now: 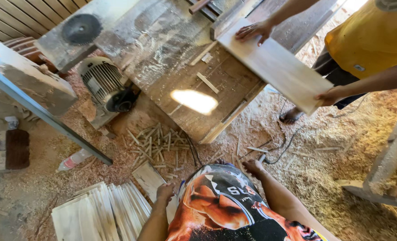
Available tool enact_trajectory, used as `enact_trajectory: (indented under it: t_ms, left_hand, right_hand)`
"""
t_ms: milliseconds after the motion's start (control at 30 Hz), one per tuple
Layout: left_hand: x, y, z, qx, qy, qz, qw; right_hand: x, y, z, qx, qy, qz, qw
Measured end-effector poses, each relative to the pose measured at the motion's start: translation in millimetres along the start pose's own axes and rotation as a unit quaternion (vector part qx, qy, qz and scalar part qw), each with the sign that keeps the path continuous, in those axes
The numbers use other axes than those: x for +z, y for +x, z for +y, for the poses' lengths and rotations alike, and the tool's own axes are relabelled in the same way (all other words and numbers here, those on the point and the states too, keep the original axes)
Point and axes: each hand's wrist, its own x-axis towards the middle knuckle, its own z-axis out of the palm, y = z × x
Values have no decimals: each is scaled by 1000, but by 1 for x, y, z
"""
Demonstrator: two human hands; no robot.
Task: The person repeatedly picks up wooden planks from a pile on the floor and places them on a workbench. Another person is seen operating a table saw in the background. The person continues to move planks one at a time between the floor and the bench.
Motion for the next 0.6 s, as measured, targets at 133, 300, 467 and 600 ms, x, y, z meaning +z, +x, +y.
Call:
enact_trajectory:
  t_ms: [133,300,467,600]
  left_hand:
    - [11,3,-4,2,11,8,1000]
    - [19,5,0,-26,56,32,998]
    - [37,4,17,-5,118,41,992]
    - [55,5,34,60,142,69,986]
  right_hand:
    - [-17,3,-7,3,165,-69,984]
    - [-50,17,-44,-120,503,-126,847]
    - [-112,40,-118,-115,735,-16,668]
    - [-146,61,-161,-178,801,-61,568]
